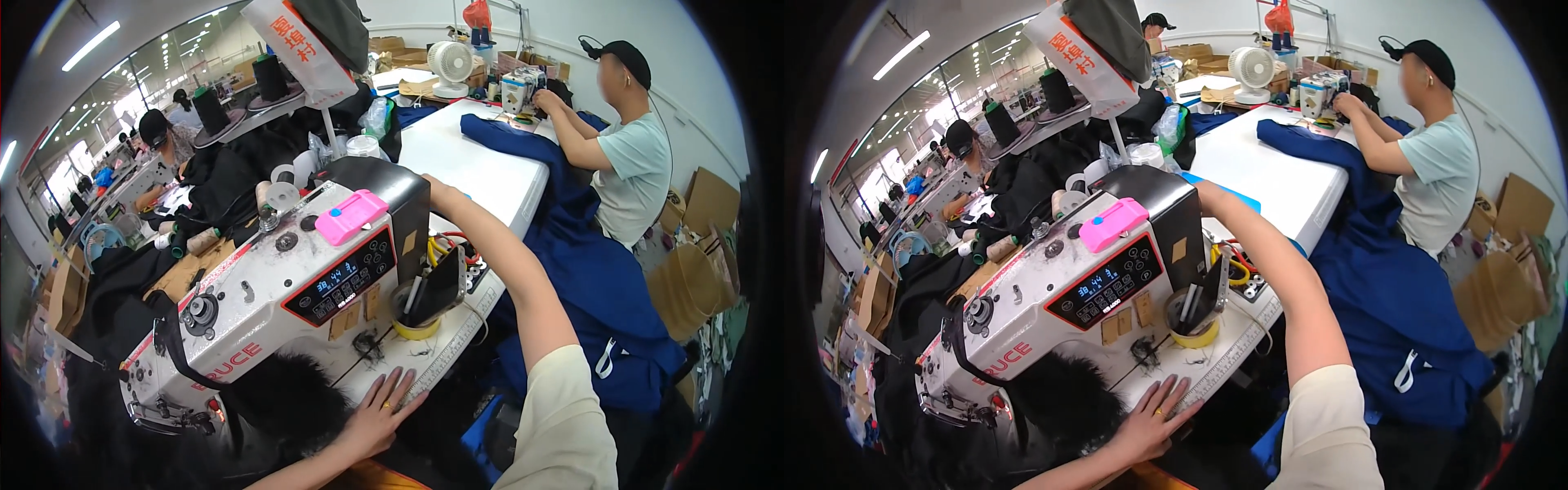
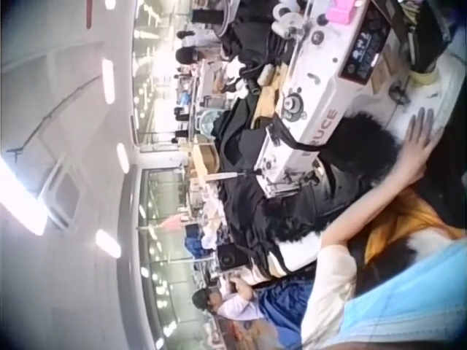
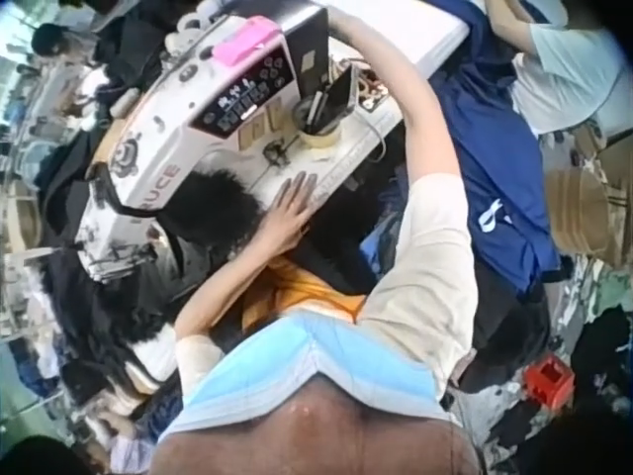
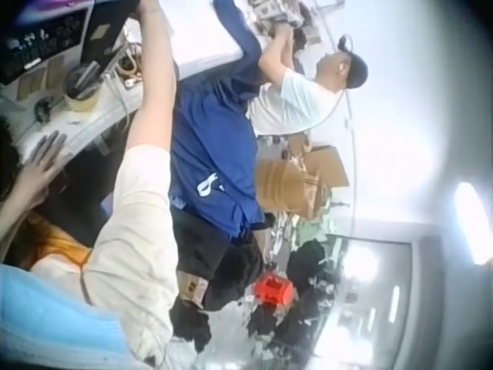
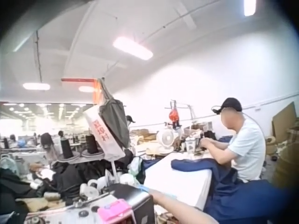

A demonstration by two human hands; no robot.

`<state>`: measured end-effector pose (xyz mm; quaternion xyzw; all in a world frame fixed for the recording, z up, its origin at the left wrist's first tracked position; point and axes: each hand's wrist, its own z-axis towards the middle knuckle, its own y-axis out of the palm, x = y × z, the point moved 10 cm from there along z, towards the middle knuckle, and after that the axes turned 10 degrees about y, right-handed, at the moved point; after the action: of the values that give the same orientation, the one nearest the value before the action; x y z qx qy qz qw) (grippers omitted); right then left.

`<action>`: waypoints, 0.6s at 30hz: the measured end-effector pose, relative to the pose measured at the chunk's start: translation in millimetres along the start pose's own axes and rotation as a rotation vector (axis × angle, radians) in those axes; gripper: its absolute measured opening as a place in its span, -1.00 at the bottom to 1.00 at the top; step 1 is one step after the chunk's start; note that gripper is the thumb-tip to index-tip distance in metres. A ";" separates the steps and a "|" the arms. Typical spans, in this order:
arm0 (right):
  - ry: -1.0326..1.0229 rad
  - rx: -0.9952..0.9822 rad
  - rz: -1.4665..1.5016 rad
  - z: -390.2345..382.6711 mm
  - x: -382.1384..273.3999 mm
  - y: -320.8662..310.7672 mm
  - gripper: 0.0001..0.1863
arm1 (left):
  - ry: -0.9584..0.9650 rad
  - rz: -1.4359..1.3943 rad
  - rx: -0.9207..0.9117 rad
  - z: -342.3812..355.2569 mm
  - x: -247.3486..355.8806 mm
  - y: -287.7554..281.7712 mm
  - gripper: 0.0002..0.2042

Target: Sewing a black fur trim onto a black garment using an industrial sewing machine.

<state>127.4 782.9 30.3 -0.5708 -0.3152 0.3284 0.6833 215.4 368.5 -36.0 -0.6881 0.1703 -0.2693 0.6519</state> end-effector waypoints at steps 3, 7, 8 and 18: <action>-0.022 -0.003 0.062 3.8 -9.1 22.0 -0.79 | -0.004 0.040 0.011 0.5 -0.5 -1.8 -0.08; -0.043 0.012 0.109 3.5 -24.4 31.9 -0.80 | 0.004 0.024 0.042 0.1 1.2 -4.8 -0.09; -0.055 0.017 0.113 2.5 -29.3 31.8 -0.80 | 0.002 0.036 0.039 -0.1 0.8 -4.7 -0.09; -0.041 0.037 0.061 -4.4 -19.8 23.6 -0.81 | -0.011 -0.006 -0.019 2.8 -0.6 -1.8 -0.08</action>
<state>117.2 767.5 5.2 -0.5606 -0.3054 0.3667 0.6767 216.4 371.3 -34.4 -0.6961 0.1674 -0.2658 0.6456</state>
